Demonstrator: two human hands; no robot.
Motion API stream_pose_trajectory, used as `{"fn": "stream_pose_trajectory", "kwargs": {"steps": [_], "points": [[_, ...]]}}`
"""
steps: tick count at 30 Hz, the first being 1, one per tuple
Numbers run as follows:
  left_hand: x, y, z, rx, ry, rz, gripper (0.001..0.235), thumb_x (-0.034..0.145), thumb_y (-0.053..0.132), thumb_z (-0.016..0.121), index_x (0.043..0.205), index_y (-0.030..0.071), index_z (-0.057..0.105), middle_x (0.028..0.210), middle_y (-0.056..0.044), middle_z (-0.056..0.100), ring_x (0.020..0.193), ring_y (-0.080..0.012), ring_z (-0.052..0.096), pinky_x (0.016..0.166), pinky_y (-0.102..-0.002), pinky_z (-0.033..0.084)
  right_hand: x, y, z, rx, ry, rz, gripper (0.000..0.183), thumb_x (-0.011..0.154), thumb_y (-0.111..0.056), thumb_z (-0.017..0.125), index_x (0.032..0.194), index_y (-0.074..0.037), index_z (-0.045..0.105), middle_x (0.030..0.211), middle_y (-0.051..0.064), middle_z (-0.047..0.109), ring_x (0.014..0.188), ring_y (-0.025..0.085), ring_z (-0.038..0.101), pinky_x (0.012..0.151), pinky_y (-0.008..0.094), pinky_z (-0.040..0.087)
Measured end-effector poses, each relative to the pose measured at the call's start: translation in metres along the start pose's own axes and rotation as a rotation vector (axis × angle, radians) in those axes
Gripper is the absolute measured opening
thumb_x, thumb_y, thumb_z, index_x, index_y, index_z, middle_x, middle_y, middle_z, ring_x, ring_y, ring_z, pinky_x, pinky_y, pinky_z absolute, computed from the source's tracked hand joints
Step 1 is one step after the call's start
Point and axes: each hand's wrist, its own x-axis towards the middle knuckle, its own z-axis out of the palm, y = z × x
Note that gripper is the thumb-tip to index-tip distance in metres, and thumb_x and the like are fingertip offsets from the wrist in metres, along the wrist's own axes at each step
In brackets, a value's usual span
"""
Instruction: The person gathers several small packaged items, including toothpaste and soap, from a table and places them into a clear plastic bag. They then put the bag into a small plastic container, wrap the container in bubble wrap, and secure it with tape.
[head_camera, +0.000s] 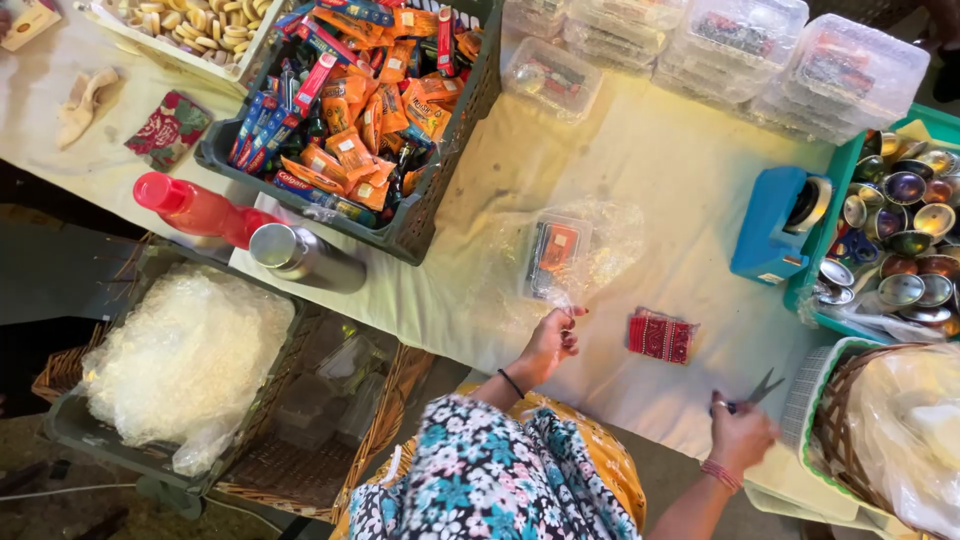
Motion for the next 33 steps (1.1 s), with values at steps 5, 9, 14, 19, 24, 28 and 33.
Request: {"fn": "stream_pose_trajectory", "kwargs": {"steps": [5, 9, 14, 19, 24, 28, 33], "points": [[0.003, -0.019, -0.006, -0.175, -0.035, -0.026, 0.026, 0.098, 0.007, 0.044, 0.116, 0.007, 0.063, 0.088, 0.001, 0.057, 0.074, -0.0118, 0.056, 0.076, -0.034, 0.053, -0.073, -0.164, -0.088, 0.610, -0.437, -0.382, 0.051, 0.084, -0.032, 0.081, 0.125, -0.004, 0.068, 0.119, 0.015, 0.071, 0.107, 0.028, 0.070, 0.087, 0.040, 0.057], [0.023, -0.038, -0.032, -0.280, -0.122, 0.032, 0.033, 0.102, 0.003, 0.040, 0.129, 0.000, 0.060, 0.110, -0.013, 0.070, 0.102, -0.0249, 0.070, 0.100, -0.039, 0.057, -0.125, -0.242, -0.099, 0.665, -0.492, -0.877, 0.058, 0.080, -0.020, 0.081, 0.133, -0.007, 0.062, 0.127, 0.013, 0.068, 0.115, 0.030, 0.066, 0.095, 0.040, 0.054], [0.007, -0.009, -0.039, -0.348, -0.095, 0.114, 0.034, 0.105, 0.004, 0.038, 0.134, 0.002, 0.055, 0.115, -0.013, 0.070, 0.106, -0.0250, 0.070, 0.096, -0.041, 0.057, -0.145, -0.282, -0.122, 0.582, -0.266, -1.034, 0.061, 0.077, -0.016, 0.082, 0.133, -0.007, 0.060, 0.130, 0.019, 0.063, 0.119, 0.039, 0.059, 0.101, 0.046, 0.046], [-0.032, 0.013, -0.005, -0.299, -0.063, 0.057, 0.037, 0.106, 0.010, 0.036, 0.136, 0.009, 0.057, 0.118, -0.012, 0.071, 0.104, -0.0221, 0.069, 0.096, -0.039, 0.055, -0.148, -0.275, -0.098, 0.569, -0.181, -1.047, 0.037, 0.078, -0.008, 0.079, 0.114, -0.013, 0.073, 0.122, 0.014, 0.067, 0.113, 0.034, 0.060, 0.097, 0.043, 0.047], [-0.050, 0.029, 0.012, -0.120, -0.226, -0.106, 0.052, 0.110, 0.044, 0.034, 0.136, 0.009, 0.063, 0.114, -0.006, 0.071, 0.104, -0.0165, 0.067, 0.091, -0.037, 0.055, -0.141, -0.257, -0.080, 0.622, -0.086, -0.706, 0.015, 0.085, -0.002, 0.077, 0.098, -0.008, 0.076, 0.100, 0.009, 0.069, 0.095, 0.026, 0.061, 0.086, 0.038, 0.049], [-0.040, 0.015, -0.002, 0.031, -0.253, -0.047, 0.036, 0.109, 0.025, 0.051, 0.138, 0.008, 0.062, 0.119, -0.002, 0.072, 0.110, -0.0149, 0.068, 0.099, -0.033, 0.053, -0.149, -0.256, -0.078, 0.722, -0.154, -0.572, 0.013, 0.088, -0.001, 0.076, 0.100, -0.007, 0.076, 0.092, 0.006, 0.069, 0.083, 0.019, 0.064, 0.077, 0.031, 0.052], [-0.019, 0.003, -0.026, 0.109, -0.126, 0.127, 0.028, 0.096, 0.008, 0.070, 0.123, 0.001, 0.070, 0.113, -0.004, 0.076, 0.103, -0.0122, 0.071, 0.096, -0.030, 0.056, -0.151, -0.246, -0.062, 1.057, -0.371, -0.495, 0.016, 0.095, 0.001, 0.068, 0.108, -0.006, 0.072, 0.101, 0.005, 0.071, 0.090, 0.013, 0.070, 0.080, 0.025, 0.056]]}}
